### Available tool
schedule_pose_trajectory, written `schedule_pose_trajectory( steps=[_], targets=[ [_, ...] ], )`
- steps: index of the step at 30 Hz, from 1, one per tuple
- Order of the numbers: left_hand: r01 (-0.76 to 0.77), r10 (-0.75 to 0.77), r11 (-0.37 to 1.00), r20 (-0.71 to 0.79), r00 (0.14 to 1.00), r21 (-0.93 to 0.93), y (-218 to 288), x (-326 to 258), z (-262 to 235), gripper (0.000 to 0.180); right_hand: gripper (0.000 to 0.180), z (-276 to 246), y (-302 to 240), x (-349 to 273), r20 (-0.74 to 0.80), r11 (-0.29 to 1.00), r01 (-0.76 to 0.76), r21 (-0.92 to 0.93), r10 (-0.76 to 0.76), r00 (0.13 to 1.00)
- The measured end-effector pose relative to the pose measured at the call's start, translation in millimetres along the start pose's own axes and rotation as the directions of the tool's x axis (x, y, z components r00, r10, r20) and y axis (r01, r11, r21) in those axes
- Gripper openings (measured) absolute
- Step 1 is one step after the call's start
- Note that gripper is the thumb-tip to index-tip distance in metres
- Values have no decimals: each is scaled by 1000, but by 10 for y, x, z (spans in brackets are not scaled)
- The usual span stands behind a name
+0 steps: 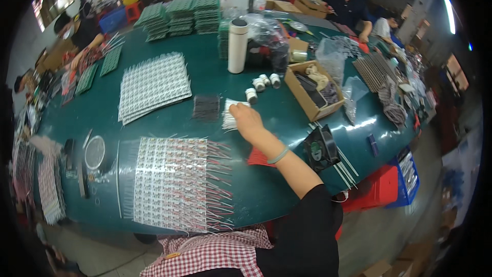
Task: The person uses a soldering iron to attach red and white wires to a large grid of LED modules on a green workbench. They repeatedly pick up individual wires, place them on the circuit board, and apply the soldering iron to secure the connections. The person works systematically across the grid, handling the wires and tool with both hands.
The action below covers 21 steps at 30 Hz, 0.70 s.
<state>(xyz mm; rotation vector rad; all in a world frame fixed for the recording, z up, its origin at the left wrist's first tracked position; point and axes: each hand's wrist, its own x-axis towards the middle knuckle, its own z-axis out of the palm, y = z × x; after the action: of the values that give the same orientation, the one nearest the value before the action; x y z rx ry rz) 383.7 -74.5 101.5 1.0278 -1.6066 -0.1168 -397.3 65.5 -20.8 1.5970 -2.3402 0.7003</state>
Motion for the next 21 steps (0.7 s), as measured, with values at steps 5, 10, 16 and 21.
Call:
schedule_pose_trajectory(
  steps=[5,10,16,21],
  targets=[
    [482,-447,428,284,848,-765,151,124,511,38,16,-85,-324,159,156,993,91,71,-101,983],
    [488,-459,338,312,832,-805,301,-176,1152,42,12,-6,-710,465,237,933,353,-72,-328,914],
    [518,-410,228,401,819,-825,373,-429,1614,52,14,432,-1092,737,555,679,666,-308,-440,706],
    [606,-438,250,470,767,-755,407,-461,1824,53,13,543,-1521,849,776,559,745,-364,-260,574]
  ],
)
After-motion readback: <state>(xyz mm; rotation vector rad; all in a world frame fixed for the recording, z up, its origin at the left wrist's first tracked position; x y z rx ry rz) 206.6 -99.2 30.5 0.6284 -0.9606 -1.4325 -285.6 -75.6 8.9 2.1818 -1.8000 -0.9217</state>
